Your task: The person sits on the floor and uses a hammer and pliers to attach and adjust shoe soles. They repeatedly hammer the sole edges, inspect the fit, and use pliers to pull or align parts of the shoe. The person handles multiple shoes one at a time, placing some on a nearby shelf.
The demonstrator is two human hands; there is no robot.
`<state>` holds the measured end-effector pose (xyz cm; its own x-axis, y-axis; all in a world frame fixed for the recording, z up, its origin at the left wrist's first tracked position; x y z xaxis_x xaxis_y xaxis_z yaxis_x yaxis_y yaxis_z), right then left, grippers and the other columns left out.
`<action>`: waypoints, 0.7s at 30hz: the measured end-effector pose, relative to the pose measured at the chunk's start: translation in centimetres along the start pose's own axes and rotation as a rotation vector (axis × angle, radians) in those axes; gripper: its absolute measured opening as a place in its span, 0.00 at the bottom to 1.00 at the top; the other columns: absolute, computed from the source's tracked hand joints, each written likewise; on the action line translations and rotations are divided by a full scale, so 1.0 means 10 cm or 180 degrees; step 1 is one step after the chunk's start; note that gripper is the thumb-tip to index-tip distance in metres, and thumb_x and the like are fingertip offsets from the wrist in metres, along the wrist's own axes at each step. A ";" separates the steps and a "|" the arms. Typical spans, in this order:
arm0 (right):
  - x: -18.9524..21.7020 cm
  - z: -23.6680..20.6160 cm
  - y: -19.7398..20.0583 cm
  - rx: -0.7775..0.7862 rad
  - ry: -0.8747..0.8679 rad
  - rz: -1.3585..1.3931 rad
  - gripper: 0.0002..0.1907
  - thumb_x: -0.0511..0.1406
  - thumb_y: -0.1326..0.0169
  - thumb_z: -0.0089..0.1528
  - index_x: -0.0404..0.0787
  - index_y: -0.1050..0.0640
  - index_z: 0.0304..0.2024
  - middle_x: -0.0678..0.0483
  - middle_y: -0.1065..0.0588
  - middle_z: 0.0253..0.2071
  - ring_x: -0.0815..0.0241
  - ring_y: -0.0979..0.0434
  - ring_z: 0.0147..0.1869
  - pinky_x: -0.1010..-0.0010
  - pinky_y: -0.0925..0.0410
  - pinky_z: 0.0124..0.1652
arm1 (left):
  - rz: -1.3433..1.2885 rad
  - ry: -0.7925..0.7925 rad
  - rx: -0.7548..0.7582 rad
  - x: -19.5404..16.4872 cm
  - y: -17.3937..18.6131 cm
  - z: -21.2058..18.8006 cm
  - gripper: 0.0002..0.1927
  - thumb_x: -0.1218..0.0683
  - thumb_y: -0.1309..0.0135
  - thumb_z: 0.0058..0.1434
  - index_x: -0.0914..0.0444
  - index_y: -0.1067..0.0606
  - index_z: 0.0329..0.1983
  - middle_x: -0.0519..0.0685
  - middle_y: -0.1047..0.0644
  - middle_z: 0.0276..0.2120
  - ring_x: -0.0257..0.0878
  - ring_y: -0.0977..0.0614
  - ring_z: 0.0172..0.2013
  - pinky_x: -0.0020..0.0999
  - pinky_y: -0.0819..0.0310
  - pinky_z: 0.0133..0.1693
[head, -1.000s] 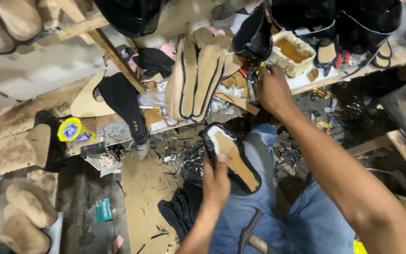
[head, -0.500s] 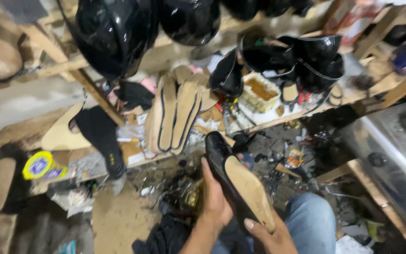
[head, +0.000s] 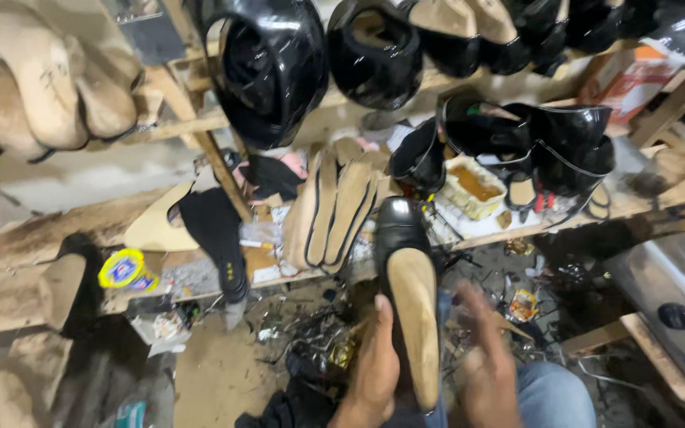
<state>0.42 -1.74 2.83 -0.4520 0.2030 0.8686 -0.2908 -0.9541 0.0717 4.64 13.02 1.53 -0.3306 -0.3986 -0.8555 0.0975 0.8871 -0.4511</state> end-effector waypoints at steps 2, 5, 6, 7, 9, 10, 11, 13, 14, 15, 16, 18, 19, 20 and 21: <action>-0.02 0.07 -0.01 -0.0091 -0.0452 0.1887 0.38 0.52 0.58 0.73 0.31 0.42 0.74 0.37 0.36 0.71 0.39 0.36 0.73 0.49 0.41 0.66 | 0.0288 0.0404 0.0410 0.01 0.07 -0.07 0.38 0.33 0.67 0.69 0.64 0.30 0.66 0.52 0.24 0.62 0.39 0.24 0.60 0.34 0.32 0.60; -0.12 0.17 -0.01 -0.0064 -0.1599 0.4005 0.31 0.50 0.60 0.76 0.33 0.35 0.69 0.33 0.30 0.63 0.32 0.30 0.63 0.40 0.37 0.60 | 0.0697 0.0960 0.1005 -0.01 0.11 -0.20 0.36 0.33 0.66 0.70 0.61 0.32 0.69 0.50 0.27 0.64 0.38 0.27 0.63 0.33 0.36 0.63; -0.19 0.18 0.03 -0.0523 -0.2191 0.3144 0.29 0.50 0.61 0.71 0.39 0.34 0.67 0.40 0.29 0.62 0.36 0.28 0.61 0.42 0.35 0.58 | 0.0819 0.1168 0.1196 -0.04 0.13 -0.25 0.36 0.33 0.66 0.70 0.61 0.33 0.69 0.49 0.28 0.64 0.37 0.28 0.64 0.33 0.37 0.64; -0.25 0.18 0.08 -0.0945 -0.2710 0.2239 0.29 0.50 0.63 0.66 0.45 0.32 0.65 0.46 0.27 0.60 0.40 0.26 0.59 0.44 0.34 0.57 | 0.0605 0.1149 0.1231 -0.10 0.17 -0.28 0.36 0.33 0.66 0.69 0.60 0.33 0.69 0.49 0.27 0.63 0.37 0.28 0.63 0.32 0.36 0.64; -0.29 0.21 0.13 -0.1135 -0.2639 0.2362 0.29 0.51 0.64 0.73 0.36 0.33 0.63 0.41 0.28 0.59 0.40 0.29 0.61 0.44 0.36 0.60 | 0.0191 0.1082 0.1324 -0.25 0.29 -0.34 0.37 0.32 0.66 0.68 0.58 0.32 0.70 0.48 0.26 0.62 0.37 0.27 0.63 0.31 0.36 0.63; -0.31 0.21 0.15 -0.1242 -0.2621 0.2414 0.30 0.52 0.65 0.76 0.32 0.33 0.62 0.39 0.29 0.59 0.40 0.30 0.62 0.44 0.37 0.61 | 0.0117 0.0507 0.1556 -0.33 0.33 -0.40 0.35 0.34 0.62 0.70 0.60 0.33 0.70 0.48 0.27 0.63 0.37 0.28 0.64 0.32 0.38 0.64; -0.32 0.20 0.17 -0.1362 -0.2662 0.2299 0.29 0.51 0.66 0.75 0.35 0.33 0.64 0.43 0.29 0.61 0.45 0.30 0.65 0.47 0.37 0.63 | 0.0050 -0.0058 0.1774 -0.40 0.37 -0.46 0.34 0.36 0.57 0.71 0.61 0.35 0.71 0.49 0.29 0.64 0.38 0.30 0.65 0.33 0.40 0.65; -0.36 0.15 0.21 -0.1595 -0.2716 0.2079 0.28 0.51 0.67 0.73 0.42 0.34 0.67 0.50 0.30 0.66 0.53 0.30 0.69 0.53 0.38 0.67 | 0.0464 -0.0586 0.1465 -0.45 0.41 -0.47 0.31 0.41 0.50 0.70 0.63 0.33 0.68 0.51 0.27 0.61 0.40 0.28 0.62 0.35 0.38 0.64; -0.38 0.15 0.21 -0.1363 -0.2517 0.1983 0.30 0.51 0.69 0.72 0.39 0.35 0.67 0.48 0.30 0.66 0.50 0.31 0.68 0.53 0.40 0.67 | 0.0927 -0.0539 0.0937 -0.46 0.44 -0.44 0.29 0.44 0.47 0.67 0.64 0.30 0.65 0.52 0.24 0.57 0.41 0.24 0.58 0.36 0.33 0.61; -0.41 0.14 0.22 -0.1140 -0.2319 0.1890 0.32 0.52 0.70 0.72 0.37 0.36 0.68 0.45 0.31 0.65 0.48 0.32 0.68 0.53 0.41 0.67 | 0.1385 -0.0474 0.0405 -0.47 0.47 -0.41 0.26 0.47 0.44 0.64 0.65 0.26 0.62 0.53 0.21 0.53 0.43 0.21 0.54 0.37 0.29 0.59; -0.45 0.13 0.25 -0.0931 -0.2103 0.1800 0.34 0.52 0.72 0.72 0.34 0.37 0.69 0.42 0.31 0.65 0.45 0.33 0.67 0.52 0.43 0.68 | 0.0815 -0.0604 0.0151 -0.51 0.49 -0.40 0.25 0.50 0.44 0.64 0.67 0.26 0.61 0.53 0.20 0.53 0.43 0.21 0.54 0.37 0.29 0.58; -0.64 0.12 0.35 -0.0879 -0.2326 0.1628 0.37 0.54 0.71 0.70 0.34 0.38 0.69 0.39 0.30 0.64 0.41 0.30 0.65 0.47 0.40 0.64 | -0.0314 -0.0912 -0.0288 -0.66 0.57 -0.36 0.23 0.54 0.45 0.63 0.69 0.26 0.60 0.54 0.19 0.52 0.43 0.20 0.53 0.37 0.28 0.58; -0.75 0.07 0.42 -0.0857 -0.2462 0.1537 0.39 0.55 0.71 0.70 0.33 0.39 0.70 0.38 0.30 0.63 0.38 0.28 0.64 0.45 0.38 0.63 | -0.0565 -0.1013 -0.0692 -0.79 0.66 -0.35 0.23 0.55 0.46 0.63 0.70 0.27 0.60 0.55 0.21 0.52 0.45 0.21 0.52 0.40 0.27 0.56; -0.87 0.03 0.52 -0.0693 -0.2578 0.1349 0.37 0.53 0.69 0.69 0.33 0.39 0.70 0.36 0.30 0.62 0.36 0.28 0.64 0.44 0.37 0.62 | -0.0819 -0.1089 -0.1113 -0.92 0.75 -0.40 0.24 0.56 0.47 0.64 0.70 0.28 0.61 0.56 0.22 0.52 0.47 0.21 0.51 0.43 0.27 0.53; -1.02 0.02 0.64 -0.0521 -0.2697 0.1159 0.36 0.51 0.66 0.69 0.32 0.39 0.70 0.33 0.29 0.61 0.34 0.27 0.64 0.43 0.36 0.62 | -0.1289 -0.1650 -0.1298 -1.10 0.82 -0.43 0.24 0.54 0.51 0.64 0.66 0.32 0.64 0.53 0.24 0.55 0.46 0.22 0.54 0.45 0.27 0.55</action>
<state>3.30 -9.97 -5.44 0.2079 -0.3917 0.8963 -0.3963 -0.8715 -0.2890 5.07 25.66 8.39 0.2247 -0.6790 -0.6989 -0.3239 0.6244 -0.7107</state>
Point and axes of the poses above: each hand's wrist, its own z-axis towards the middle knuckle, its own y-axis out of the back of the hand, x = y × z, the point moved 2 cm from there along z, towards the middle knuckle
